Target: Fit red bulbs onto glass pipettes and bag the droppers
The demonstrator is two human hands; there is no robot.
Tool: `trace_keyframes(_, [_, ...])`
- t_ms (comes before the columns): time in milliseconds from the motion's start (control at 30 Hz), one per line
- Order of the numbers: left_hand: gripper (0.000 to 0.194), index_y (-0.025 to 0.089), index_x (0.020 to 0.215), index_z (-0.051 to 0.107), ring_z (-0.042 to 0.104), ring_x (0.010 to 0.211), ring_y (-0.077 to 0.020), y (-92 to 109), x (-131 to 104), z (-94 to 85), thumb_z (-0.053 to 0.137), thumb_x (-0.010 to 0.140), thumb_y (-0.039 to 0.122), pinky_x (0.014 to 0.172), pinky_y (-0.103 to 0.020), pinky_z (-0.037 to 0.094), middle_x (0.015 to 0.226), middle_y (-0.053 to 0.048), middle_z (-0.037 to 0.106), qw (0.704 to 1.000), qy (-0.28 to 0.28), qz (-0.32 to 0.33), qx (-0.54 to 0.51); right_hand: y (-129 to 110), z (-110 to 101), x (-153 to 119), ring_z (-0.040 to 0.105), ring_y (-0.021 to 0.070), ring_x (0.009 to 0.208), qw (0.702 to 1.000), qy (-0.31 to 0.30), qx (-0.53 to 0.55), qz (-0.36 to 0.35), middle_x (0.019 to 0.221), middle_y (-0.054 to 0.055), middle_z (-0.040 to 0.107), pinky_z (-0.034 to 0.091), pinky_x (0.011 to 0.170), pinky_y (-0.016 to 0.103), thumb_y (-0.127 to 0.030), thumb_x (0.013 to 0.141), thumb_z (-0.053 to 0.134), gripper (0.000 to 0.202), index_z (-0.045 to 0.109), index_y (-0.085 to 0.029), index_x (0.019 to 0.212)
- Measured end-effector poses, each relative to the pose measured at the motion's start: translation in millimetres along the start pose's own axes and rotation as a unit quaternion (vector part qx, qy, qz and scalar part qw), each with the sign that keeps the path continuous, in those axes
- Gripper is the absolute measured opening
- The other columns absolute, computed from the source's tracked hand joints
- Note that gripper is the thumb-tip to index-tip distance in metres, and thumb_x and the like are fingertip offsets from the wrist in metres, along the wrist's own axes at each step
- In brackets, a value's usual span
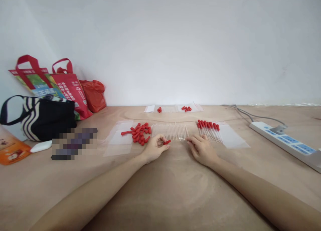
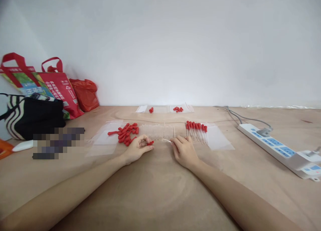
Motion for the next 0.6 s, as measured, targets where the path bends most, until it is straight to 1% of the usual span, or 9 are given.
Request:
trace_keyframes(167, [0.023, 0.015, 0.068, 0.041, 0.057, 0.065, -0.0094, 2.6, 0.0, 1.1, 0.063, 0.063, 0.015, 0.064, -0.022, 0.045, 0.068, 0.004, 0.050, 0.999, -0.021, 0.013, 0.022, -10.4, -0.1, 2.3, 0.051, 0.0128, 0.067, 0.999, -0.001, 0.011, -0.031, 0.077, 0.002, 0.061, 0.028, 0.070, 0.030, -0.017, 0.083, 0.038, 0.018, 0.055, -0.018, 0.088])
trace_keyframes(267, [0.022, 0.015, 0.068, 0.041, 0.058, 0.067, -0.0102, 0.7, -0.5, 2.8, 0.063, 0.064, 0.015, 0.065, -0.023, 0.046, 0.067, 0.004, 0.049, 0.999, -0.025, 0.013, 0.033, -13.5, 0.1, 2.6, 0.051, 0.0120, 0.067, 0.999, 0.002, 0.014, -0.040, 0.077, 0.002, 0.061, 0.027, 0.070, 0.030, -0.016, 0.083, 0.038, 0.019, 0.055, -0.018, 0.089])
trace_keyframes(467, [0.021, 0.016, 0.069, 0.041, 0.058, 0.068, -0.0098, -1.6, -0.7, 5.4, 0.062, 0.066, 0.016, 0.068, -0.025, 0.046, 0.068, 0.004, 0.051, 0.999, -0.044, 0.022, 0.022, -18.8, 1.5, 3.4, 0.051, 0.0116, 0.066, 0.998, 0.000, 0.014, -0.057, 0.075, 0.002, 0.061, 0.026, 0.069, 0.029, -0.017, 0.083, 0.038, 0.019, 0.056, -0.018, 0.087])
trace_keyframes(600, [0.021, 0.016, 0.069, 0.042, 0.058, 0.068, -0.0104, -1.1, -1.1, 5.3, 0.063, 0.066, 0.016, 0.068, -0.025, 0.046, 0.068, 0.004, 0.051, 0.998, -0.044, 0.024, 0.031, -20.5, 1.0, 3.5, 0.050, 0.0115, 0.065, 0.998, 0.008, 0.015, -0.061, 0.075, 0.002, 0.061, 0.026, 0.068, 0.029, -0.017, 0.083, 0.037, 0.020, 0.056, -0.018, 0.086])
Point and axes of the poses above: each hand's wrist, its own x-axis towards the middle knuckle, its own z-axis out of the palm, y = z × x, the point moved 4 cm from there along x, towards the middle knuckle
